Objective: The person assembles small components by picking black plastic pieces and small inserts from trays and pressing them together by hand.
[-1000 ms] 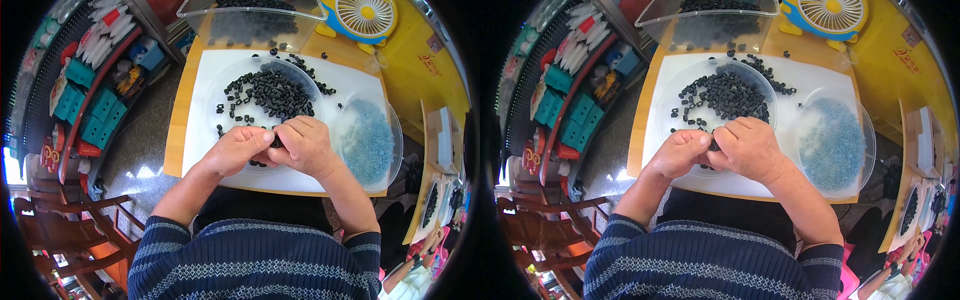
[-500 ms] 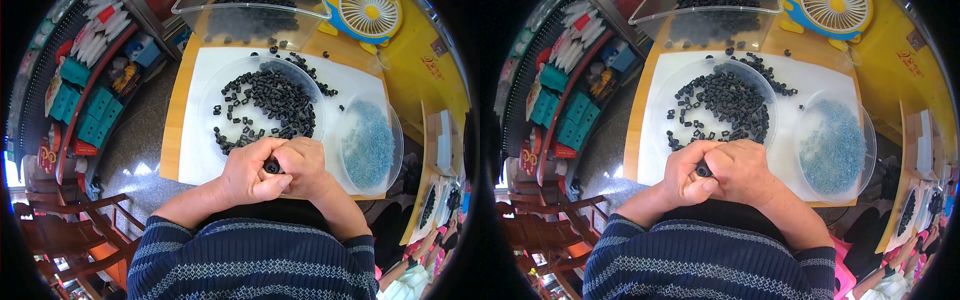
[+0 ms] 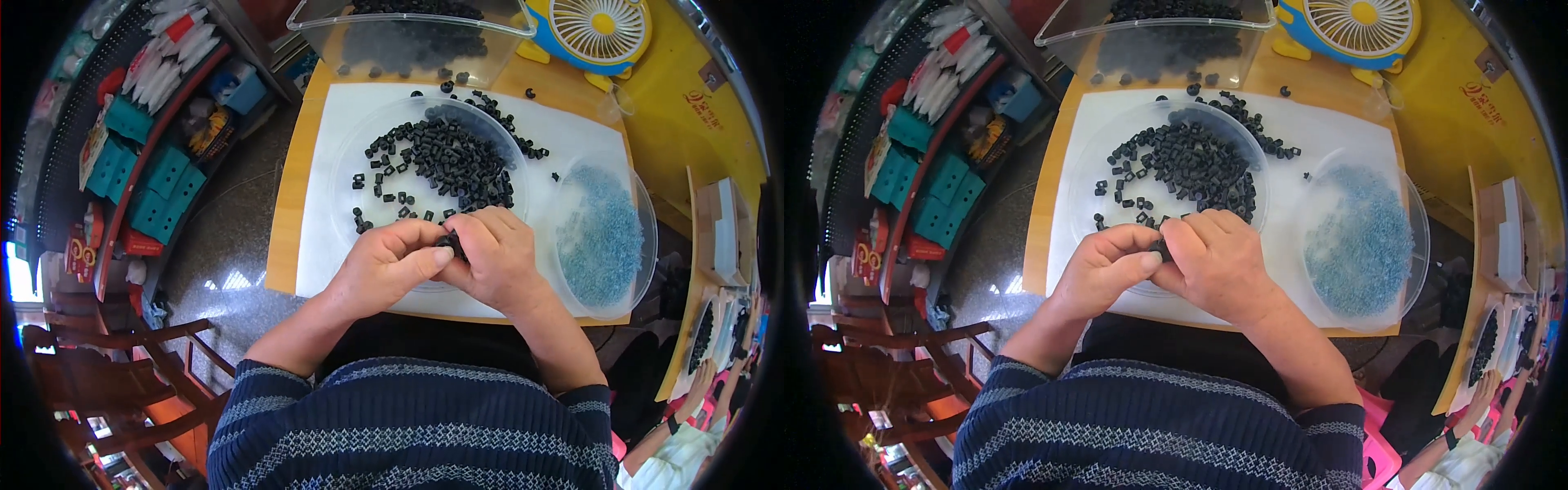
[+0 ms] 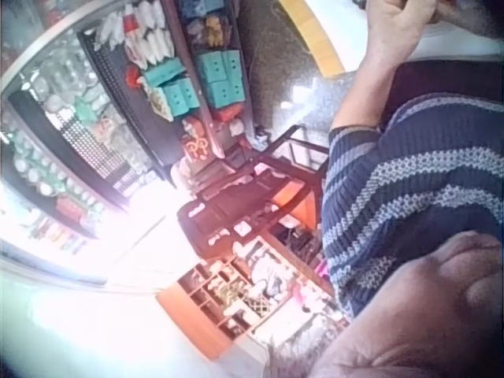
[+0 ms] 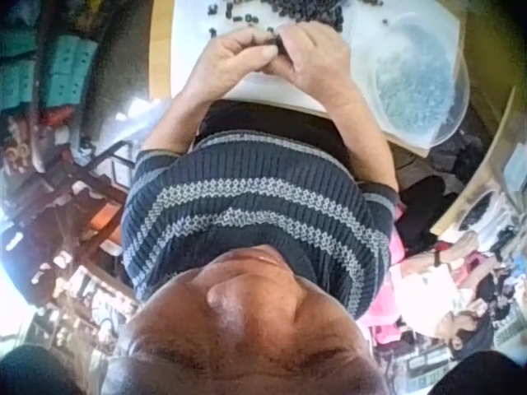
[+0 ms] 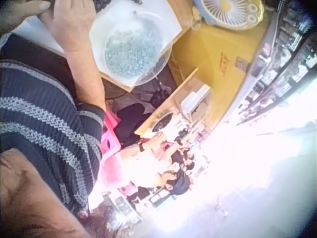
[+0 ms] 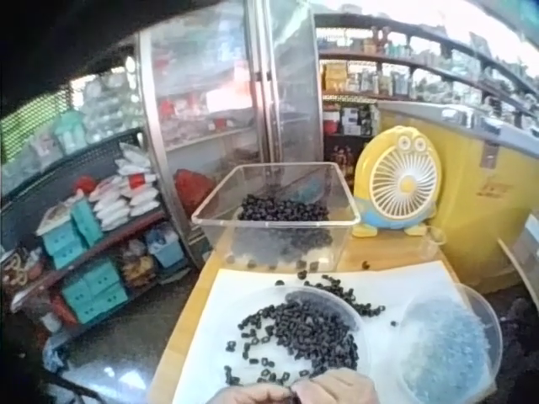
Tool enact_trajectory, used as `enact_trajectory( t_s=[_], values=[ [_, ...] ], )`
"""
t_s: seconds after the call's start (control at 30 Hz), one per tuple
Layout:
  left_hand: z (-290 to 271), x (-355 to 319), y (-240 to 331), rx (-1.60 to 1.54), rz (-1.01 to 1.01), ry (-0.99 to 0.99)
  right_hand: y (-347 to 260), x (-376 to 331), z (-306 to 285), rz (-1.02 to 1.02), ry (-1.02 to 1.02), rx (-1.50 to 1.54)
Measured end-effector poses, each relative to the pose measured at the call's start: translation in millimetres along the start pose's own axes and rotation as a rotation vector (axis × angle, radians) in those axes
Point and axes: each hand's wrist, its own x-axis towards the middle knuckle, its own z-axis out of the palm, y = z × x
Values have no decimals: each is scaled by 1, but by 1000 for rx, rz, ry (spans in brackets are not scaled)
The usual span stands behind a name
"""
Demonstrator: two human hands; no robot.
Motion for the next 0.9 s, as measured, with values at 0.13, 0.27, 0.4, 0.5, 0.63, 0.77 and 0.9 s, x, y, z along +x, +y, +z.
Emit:
enact_trajectory(
  t_s=[0.13, 0.27, 0.4, 0.5, 0.63, 0.77, 0.9],
  values=[
    [5, -4, 6, 119, -40, -6, -3, -2, -7, 6, -30, -10],
    [5, -5, -5, 471, 249, -12, -12, -2, -14, -20, 27, 35],
    [17, -7, -3, 578, 277, -75, -24, 1, -18, -51, 86, 93],
    [25, -11, -11, 593, 460, 36, -29, 0, -19, -56, 74, 85],
    [30, -16, -10, 573, 380, 92, -28, -1, -20, -57, 81, 119],
    [32, -13, -3, 559, 211, 93, -23, -6, -18, -35, 68, 95],
    [26, -1, -9, 23, 208, 5, -16, -1, -18, 11, 54, -5]
  ],
)
